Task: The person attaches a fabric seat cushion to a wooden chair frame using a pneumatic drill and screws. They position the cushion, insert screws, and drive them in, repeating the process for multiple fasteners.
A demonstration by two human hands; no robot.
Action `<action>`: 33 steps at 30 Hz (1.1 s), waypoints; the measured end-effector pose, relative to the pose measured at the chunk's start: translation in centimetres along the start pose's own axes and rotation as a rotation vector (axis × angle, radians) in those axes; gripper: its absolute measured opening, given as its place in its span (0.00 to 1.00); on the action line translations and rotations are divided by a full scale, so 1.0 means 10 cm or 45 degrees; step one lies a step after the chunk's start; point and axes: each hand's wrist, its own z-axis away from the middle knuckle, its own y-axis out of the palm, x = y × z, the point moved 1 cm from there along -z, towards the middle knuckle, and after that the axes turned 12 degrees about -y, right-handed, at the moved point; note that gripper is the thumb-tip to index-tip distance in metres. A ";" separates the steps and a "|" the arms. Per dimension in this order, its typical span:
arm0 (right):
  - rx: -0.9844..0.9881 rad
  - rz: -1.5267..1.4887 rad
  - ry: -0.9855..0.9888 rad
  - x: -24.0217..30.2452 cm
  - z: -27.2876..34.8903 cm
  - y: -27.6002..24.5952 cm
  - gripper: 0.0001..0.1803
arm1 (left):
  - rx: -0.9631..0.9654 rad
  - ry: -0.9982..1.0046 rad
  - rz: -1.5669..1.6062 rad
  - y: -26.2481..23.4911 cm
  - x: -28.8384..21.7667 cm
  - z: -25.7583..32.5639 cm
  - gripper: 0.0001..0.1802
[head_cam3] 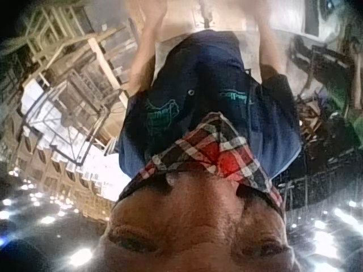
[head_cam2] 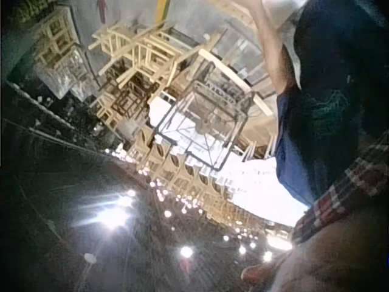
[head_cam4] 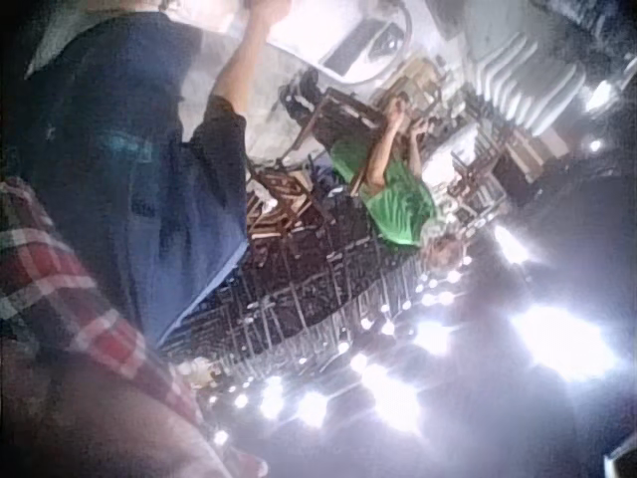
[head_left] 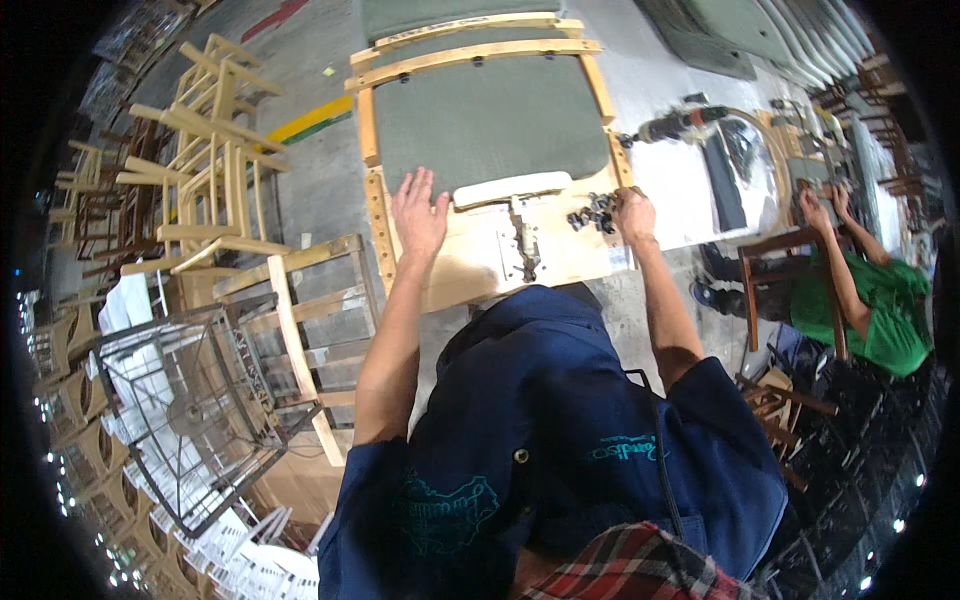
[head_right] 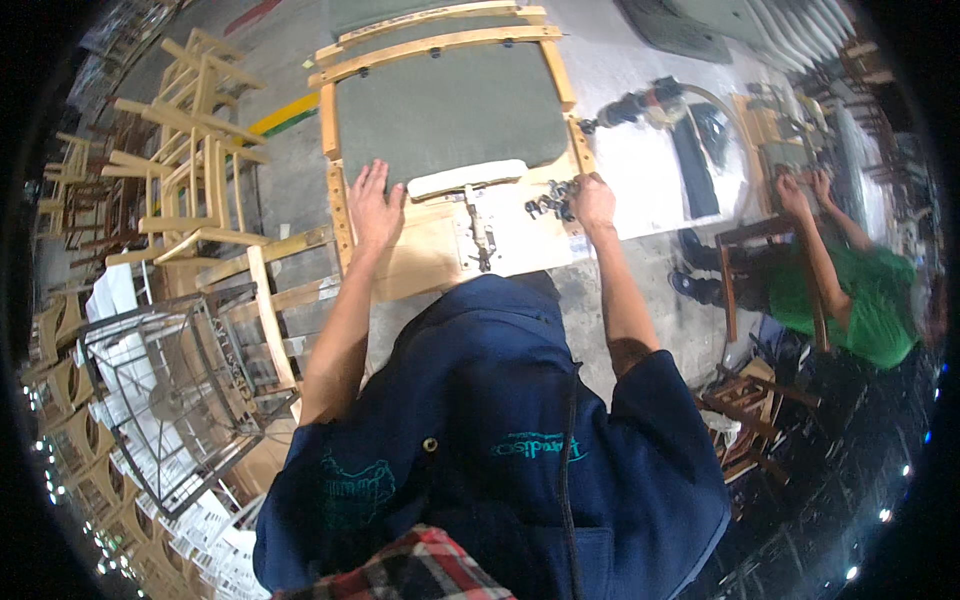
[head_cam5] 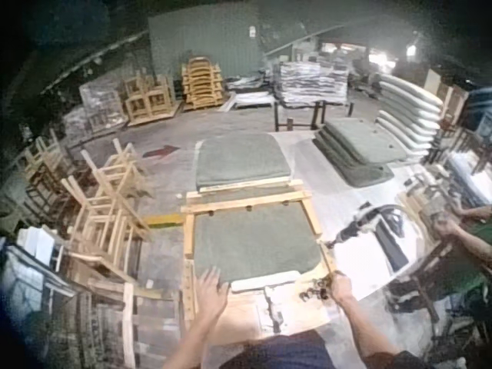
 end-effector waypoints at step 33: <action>0.146 0.141 0.047 -0.07 0.00 0.19 0.11 | -0.241 0.100 0.155 0.13 -0.01 0.02 0.28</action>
